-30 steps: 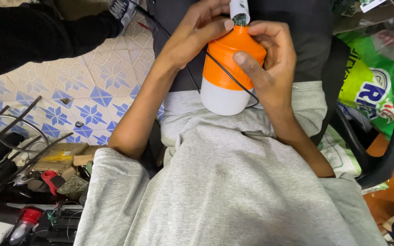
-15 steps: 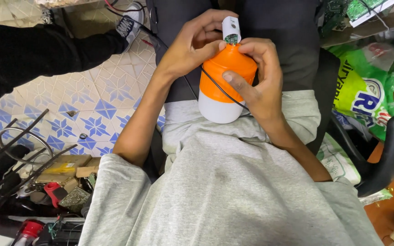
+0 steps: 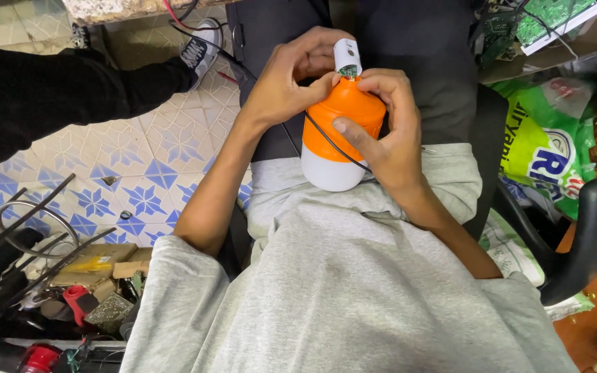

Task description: Assembling a portable LED light bulb by connecting and fitting the internal circuit board into the housing.

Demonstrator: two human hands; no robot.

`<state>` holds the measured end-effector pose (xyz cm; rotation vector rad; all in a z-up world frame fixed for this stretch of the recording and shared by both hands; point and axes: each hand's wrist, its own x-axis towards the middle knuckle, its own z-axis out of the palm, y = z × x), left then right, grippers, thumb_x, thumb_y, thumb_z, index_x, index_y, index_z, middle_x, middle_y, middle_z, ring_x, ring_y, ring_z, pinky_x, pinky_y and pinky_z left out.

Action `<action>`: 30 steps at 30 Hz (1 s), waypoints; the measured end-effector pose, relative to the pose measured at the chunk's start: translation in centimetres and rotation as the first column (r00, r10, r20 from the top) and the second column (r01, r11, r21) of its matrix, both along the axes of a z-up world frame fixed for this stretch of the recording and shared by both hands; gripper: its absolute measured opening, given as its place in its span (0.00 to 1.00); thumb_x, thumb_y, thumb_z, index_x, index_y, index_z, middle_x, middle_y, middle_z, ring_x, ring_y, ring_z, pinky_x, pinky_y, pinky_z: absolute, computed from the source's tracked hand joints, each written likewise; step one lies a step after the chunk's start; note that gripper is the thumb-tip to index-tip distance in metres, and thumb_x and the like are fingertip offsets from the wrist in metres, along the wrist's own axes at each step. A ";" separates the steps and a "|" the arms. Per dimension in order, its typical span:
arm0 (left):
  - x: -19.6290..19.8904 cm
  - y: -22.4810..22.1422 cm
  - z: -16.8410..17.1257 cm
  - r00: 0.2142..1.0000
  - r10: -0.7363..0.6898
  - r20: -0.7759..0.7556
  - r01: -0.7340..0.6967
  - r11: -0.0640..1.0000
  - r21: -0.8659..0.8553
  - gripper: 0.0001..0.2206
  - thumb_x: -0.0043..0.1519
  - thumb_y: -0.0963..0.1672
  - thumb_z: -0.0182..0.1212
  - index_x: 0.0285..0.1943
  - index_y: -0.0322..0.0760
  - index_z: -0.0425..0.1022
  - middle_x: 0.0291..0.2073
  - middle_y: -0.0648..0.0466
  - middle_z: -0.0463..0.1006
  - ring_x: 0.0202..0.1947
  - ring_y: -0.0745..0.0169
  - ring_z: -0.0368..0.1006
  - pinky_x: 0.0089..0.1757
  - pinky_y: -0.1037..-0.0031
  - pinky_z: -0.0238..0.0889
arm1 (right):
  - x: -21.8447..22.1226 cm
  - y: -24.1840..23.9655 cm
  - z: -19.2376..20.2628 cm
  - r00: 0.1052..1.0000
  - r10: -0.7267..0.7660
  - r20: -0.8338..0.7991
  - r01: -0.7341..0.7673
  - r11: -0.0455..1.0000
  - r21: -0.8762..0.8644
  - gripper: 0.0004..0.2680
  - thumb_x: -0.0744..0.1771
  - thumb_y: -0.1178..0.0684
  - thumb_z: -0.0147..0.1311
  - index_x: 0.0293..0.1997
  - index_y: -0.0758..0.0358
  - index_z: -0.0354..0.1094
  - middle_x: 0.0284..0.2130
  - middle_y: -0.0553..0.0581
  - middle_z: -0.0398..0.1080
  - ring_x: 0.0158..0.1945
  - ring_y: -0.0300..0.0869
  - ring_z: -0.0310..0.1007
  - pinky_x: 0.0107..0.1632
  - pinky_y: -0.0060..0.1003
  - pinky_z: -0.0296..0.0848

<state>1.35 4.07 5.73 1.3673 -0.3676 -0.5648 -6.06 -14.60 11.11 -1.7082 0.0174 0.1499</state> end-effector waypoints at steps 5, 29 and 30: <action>0.2 0.1 0.7 0.999 0.002 0.054 -0.004 0.999 0.033 0.17 0.64 0.36 0.55 0.62 0.33 0.68 0.54 0.51 0.76 0.54 0.60 0.77 0.61 0.70 0.73 | 0.1 0.2 0.2 1.000 0.010 0.015 -0.010 0.999 -0.035 0.16 0.68 0.47 0.61 0.54 0.63 0.61 0.52 0.61 0.62 0.56 0.46 0.67 0.60 0.36 0.70; 0.4 1.8 1.5 0.966 -0.090 0.244 0.061 0.991 0.122 0.20 0.66 0.38 0.60 0.68 0.34 0.65 0.61 0.48 0.72 0.54 0.54 0.80 0.60 0.64 0.77 | -0.5 0.6 0.6 0.983 0.083 0.166 -0.051 0.981 -0.189 0.17 0.67 0.48 0.63 0.55 0.65 0.61 0.52 0.65 0.64 0.57 0.51 0.67 0.62 0.43 0.68; 0.3 1.9 1.6 0.959 -0.083 0.272 0.051 0.991 0.122 0.21 0.65 0.37 0.59 0.68 0.33 0.65 0.60 0.47 0.72 0.53 0.54 0.80 0.60 0.64 0.77 | -0.6 0.6 0.6 0.982 0.090 0.165 -0.058 0.980 -0.192 0.17 0.67 0.48 0.64 0.55 0.64 0.61 0.53 0.65 0.64 0.57 0.51 0.67 0.62 0.43 0.68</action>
